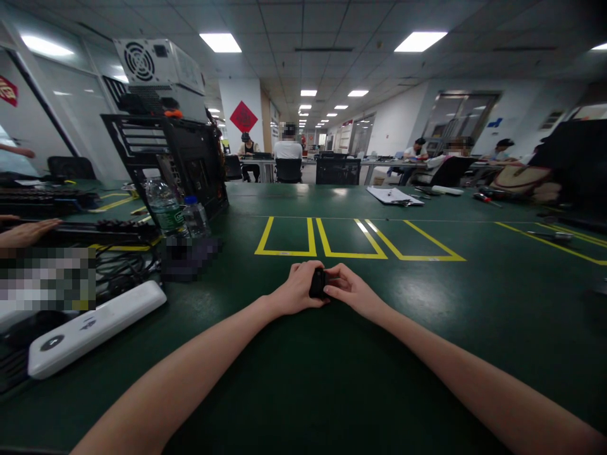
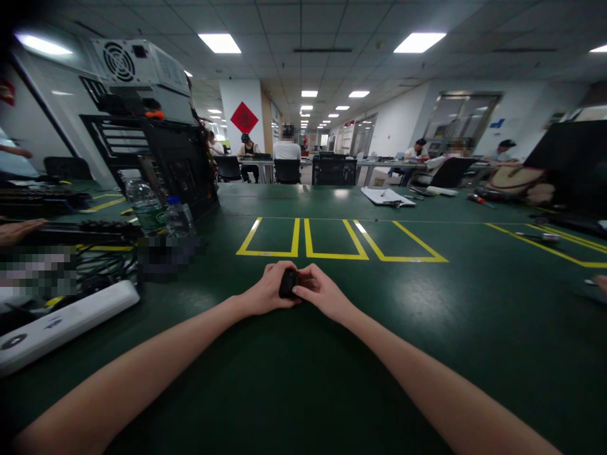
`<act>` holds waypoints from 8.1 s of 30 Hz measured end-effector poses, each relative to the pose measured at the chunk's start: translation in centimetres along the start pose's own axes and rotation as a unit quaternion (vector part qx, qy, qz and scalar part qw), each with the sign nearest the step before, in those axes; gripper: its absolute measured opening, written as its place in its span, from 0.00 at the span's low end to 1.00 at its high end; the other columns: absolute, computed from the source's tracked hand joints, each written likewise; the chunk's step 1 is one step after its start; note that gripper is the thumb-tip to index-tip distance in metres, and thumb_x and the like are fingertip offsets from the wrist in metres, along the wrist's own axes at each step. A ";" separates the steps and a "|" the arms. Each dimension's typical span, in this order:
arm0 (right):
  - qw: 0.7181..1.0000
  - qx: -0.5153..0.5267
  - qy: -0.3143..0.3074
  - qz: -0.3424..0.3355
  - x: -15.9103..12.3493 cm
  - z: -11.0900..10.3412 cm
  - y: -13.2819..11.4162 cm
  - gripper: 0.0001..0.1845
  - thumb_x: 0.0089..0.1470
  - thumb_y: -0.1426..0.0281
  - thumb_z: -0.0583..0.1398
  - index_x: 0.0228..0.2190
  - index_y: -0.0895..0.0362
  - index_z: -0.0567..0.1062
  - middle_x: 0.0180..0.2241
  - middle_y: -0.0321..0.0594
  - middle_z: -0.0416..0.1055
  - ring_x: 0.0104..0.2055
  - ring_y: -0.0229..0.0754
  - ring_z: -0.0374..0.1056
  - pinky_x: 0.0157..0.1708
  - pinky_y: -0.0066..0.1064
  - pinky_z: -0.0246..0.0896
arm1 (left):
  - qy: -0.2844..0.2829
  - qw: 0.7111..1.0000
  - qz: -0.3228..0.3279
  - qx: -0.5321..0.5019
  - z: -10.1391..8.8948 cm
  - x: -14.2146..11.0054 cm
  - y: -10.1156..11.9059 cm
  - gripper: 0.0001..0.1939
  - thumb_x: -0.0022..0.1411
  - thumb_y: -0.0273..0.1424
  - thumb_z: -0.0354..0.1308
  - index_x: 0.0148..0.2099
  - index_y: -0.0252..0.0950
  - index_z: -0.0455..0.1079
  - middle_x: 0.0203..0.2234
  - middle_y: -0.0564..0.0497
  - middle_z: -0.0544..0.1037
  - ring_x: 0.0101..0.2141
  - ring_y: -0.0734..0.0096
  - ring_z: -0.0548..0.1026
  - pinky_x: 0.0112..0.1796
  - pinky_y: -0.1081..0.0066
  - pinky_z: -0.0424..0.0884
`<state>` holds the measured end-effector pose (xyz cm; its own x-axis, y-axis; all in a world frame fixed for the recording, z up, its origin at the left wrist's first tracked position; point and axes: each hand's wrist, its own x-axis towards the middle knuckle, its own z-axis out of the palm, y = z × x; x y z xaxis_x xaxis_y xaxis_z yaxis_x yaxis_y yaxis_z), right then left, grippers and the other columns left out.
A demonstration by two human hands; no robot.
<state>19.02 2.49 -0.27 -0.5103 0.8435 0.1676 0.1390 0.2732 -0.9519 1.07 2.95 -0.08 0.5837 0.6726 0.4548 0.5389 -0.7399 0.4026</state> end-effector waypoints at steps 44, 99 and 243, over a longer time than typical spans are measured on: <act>1.000 -0.009 0.019 0.013 0.0 0.3 -0.6 0.16 0.46 0.67 0.58 0.39 0.53 0.62 0.42 0.39 0.61 0.44 0.42 0.63 0.42 0.41 0.61 | -0.012 1.000 -0.011 -0.013 -0.4 0.0 0.3 0.27 0.47 0.35 0.59 0.47 0.39 0.50 0.41 0.49 0.63 0.42 0.62 0.64 0.45 0.61 0.55; 1.000 -0.005 0.006 -0.007 -0.3 0.5 -0.6 0.16 0.44 0.70 0.59 0.37 0.54 0.62 0.40 0.37 0.63 0.45 0.41 0.63 0.44 0.39 0.61 | 0.000 1.000 0.004 -0.007 -0.2 -0.1 -0.1 0.29 0.46 0.35 0.59 0.48 0.38 0.51 0.41 0.48 0.62 0.42 0.64 0.63 0.46 0.62 0.55; 0.978 -0.184 -0.041 0.088 2.9 18.0 -7.6 0.27 0.37 0.66 0.61 0.42 0.58 0.61 0.38 0.44 0.69 0.41 0.46 0.66 0.38 0.34 0.58 | 0.030 0.957 -0.212 -0.196 -9.6 -15.5 1.6 0.47 0.43 0.25 0.60 0.59 0.41 0.33 0.54 0.44 0.47 0.55 0.56 0.50 0.53 0.56 0.49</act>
<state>1.24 -5.45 2.88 -0.5151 0.8568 -0.0249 0.5194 0.2889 -0.8042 -12.96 -8.72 1.12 0.3211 0.9202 0.2240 0.4436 -0.3552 0.8228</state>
